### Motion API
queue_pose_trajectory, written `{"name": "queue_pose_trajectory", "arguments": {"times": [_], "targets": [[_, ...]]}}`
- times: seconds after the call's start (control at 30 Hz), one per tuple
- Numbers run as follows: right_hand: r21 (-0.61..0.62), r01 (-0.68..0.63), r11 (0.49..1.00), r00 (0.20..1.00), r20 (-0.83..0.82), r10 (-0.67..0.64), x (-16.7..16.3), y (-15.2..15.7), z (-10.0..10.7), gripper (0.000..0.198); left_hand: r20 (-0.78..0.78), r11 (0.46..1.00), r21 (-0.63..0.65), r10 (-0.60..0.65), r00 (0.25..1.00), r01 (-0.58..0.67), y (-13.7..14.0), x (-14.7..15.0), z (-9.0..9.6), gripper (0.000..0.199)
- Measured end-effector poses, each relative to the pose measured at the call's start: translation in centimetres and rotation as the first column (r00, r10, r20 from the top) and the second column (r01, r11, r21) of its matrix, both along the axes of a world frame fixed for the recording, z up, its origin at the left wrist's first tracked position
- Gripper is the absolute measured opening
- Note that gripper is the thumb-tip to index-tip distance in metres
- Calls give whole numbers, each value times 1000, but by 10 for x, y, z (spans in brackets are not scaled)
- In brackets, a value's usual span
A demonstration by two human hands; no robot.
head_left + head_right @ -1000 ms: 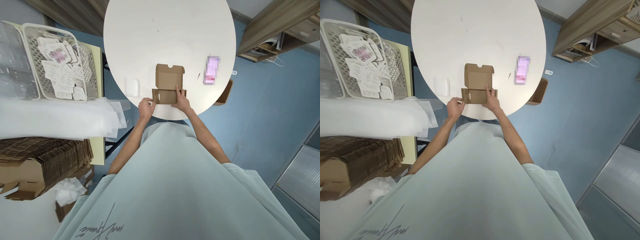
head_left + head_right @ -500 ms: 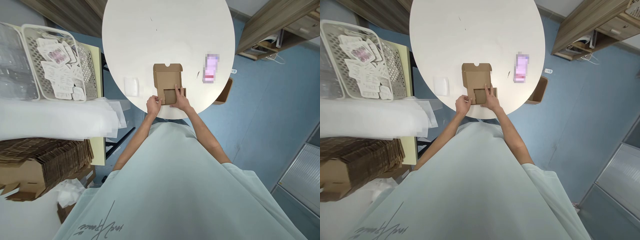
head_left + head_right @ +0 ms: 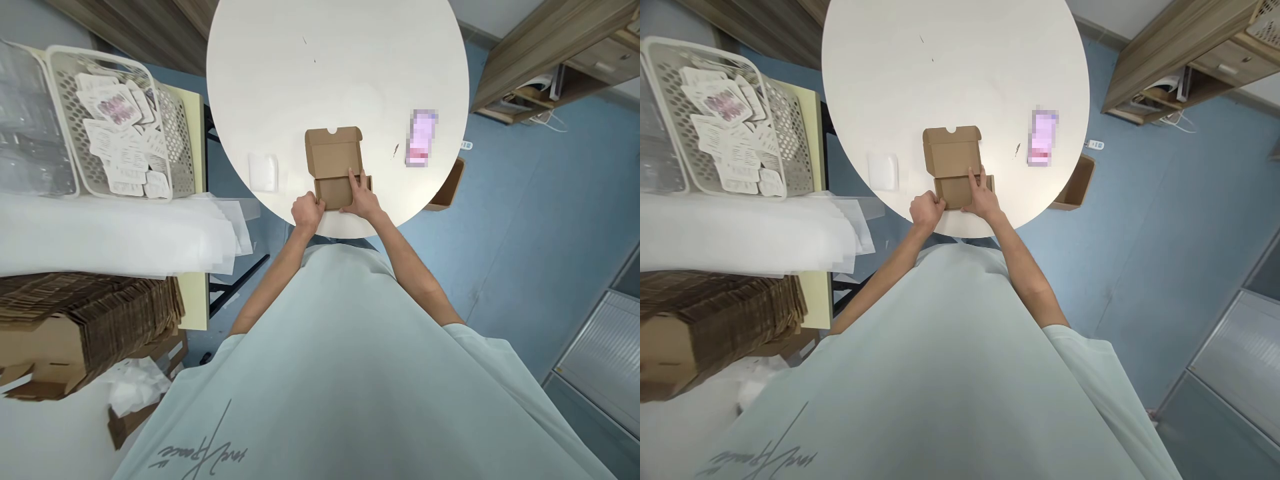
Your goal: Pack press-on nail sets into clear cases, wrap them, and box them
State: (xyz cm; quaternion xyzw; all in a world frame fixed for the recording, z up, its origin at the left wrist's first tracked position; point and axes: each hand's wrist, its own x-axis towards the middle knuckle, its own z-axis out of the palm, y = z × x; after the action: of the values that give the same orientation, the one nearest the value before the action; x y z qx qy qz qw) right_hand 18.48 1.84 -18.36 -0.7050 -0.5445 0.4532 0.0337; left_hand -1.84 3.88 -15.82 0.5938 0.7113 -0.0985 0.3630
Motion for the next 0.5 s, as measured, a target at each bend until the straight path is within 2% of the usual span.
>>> {"name": "queue_pose_trajectory", "arguments": {"times": [0.1,0.17,0.27,0.33,0.4,0.5], "targets": [[-10,14,1000,1000,20,-14,-4,0,5,153,-74,996,-37,-79,994,77,5,6,7,22],[15,32,999,999,15,-32,-3,-5,10,138,-94,992,-60,-119,988,113,7,8,13,29],[167,121,978,992,10,-125,9,-21,21,93,-120,982,-102,-169,978,157,9,9,20,35],[255,232,939,965,57,-254,22,-34,27,67,-130,978,-117,-187,974,172,9,9,23,37],[217,314,924,930,126,-345,36,-43,31,53,-134,977,-116,-196,972,181,8,8,23,39],[52,317,947,931,172,-321,47,-49,33,24,-136,976,-110,-204,969,190,8,8,22,38]]}}
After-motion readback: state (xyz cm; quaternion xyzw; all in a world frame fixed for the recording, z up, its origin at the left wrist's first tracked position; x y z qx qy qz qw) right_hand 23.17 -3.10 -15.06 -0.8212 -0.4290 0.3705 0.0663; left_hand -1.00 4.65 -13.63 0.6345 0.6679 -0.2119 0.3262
